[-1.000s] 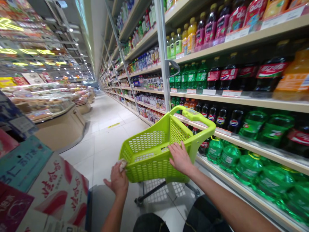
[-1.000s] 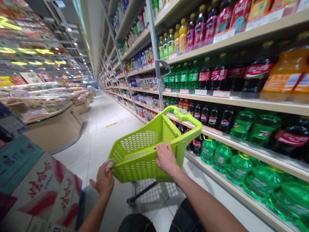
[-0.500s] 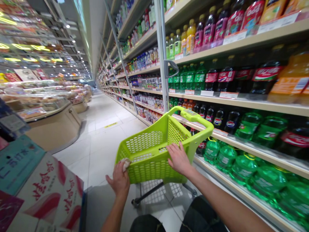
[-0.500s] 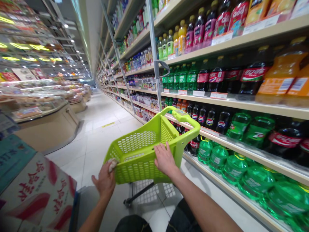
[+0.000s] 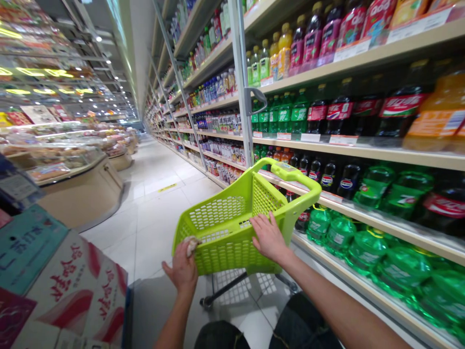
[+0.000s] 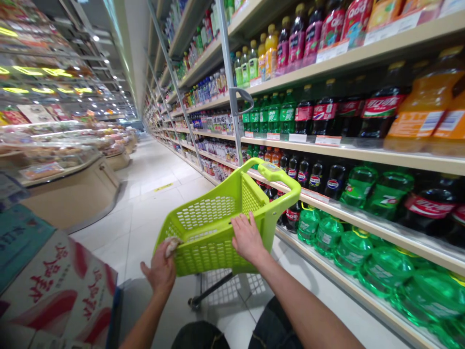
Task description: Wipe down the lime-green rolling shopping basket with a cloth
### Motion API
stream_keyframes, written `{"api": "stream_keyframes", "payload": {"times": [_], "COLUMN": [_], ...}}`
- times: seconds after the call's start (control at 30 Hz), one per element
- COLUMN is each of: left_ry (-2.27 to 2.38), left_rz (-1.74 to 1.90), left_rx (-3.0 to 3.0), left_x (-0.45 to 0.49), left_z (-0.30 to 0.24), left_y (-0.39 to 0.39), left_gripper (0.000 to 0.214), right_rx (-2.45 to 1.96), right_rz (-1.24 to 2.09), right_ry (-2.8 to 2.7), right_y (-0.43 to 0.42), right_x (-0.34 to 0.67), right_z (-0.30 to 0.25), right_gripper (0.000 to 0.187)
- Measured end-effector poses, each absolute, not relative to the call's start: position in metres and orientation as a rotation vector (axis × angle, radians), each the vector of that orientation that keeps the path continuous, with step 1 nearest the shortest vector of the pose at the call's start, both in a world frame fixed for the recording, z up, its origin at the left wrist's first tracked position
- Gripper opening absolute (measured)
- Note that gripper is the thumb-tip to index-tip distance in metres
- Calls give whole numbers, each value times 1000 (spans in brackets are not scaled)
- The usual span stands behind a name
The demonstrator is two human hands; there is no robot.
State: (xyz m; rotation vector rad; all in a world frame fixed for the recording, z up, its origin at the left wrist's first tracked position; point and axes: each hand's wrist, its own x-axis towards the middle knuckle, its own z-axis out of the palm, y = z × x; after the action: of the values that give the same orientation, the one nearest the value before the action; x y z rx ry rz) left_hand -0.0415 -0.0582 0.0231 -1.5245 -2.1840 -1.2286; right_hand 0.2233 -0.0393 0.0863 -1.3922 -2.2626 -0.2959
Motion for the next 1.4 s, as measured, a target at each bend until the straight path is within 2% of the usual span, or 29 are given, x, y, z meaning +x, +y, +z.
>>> {"api": "stream_keyframes", "payload": {"times": [0.1, 0.23, 0.33, 0.53, 0.63, 0.77, 0.87, 0.97, 1.07, 1.17, 1.4], "left_ry": [-2287, -1949, -1890, -2232, -2338, -1985, -1883, -1988, -2255, -2390, -1934], "left_rz": [-1303, -1191, -1187, -1292, -1327, -1164, -1128, -1183, -1308, -1348, -1121], "left_rx": [-1348, -1903, -2014, -1521, -1289, -1940, -2085, -1936, -1404, -1107, -1964], "left_x": [-42, 26, 50, -29, -31, 36, 62, 24, -37, -56, 36], "left_z": [25, 27, 28, 23, 26, 34, 40, 37, 25, 18, 33], "left_y": [-59, -45, -38, -50, -54, -47, -42, -45, -57, -64, -49], "left_gripper": [35, 36, 37, 34, 35, 38, 42, 39, 35, 34, 42], "right_rx": [-1415, -1402, -1378, -1370, -1392, -1384, -1348, -1332, -1349, -1383, -1356], "right_rz": [-291, -290, -302, -302, -287, -292, -327, -356, -364, -366, -385], "right_ry": [-2230, -2241, -2264, -2246, -2225, -2232, -2245, -2238, -2224, -2223, -2243], "right_y": [-39, -38, -38, -37, -37, -37, -38, -37, -37, -37, -37], "right_x": [219, 216, 219, 220, 216, 214, 217, 221, 220, 217, 216], "right_z": [85, 84, 85, 81, 80, 79, 78, 77, 76, 77, 79], "right_gripper": [52, 52, 52, 50, 50, 50, 49, 47, 46, 46, 47]}}
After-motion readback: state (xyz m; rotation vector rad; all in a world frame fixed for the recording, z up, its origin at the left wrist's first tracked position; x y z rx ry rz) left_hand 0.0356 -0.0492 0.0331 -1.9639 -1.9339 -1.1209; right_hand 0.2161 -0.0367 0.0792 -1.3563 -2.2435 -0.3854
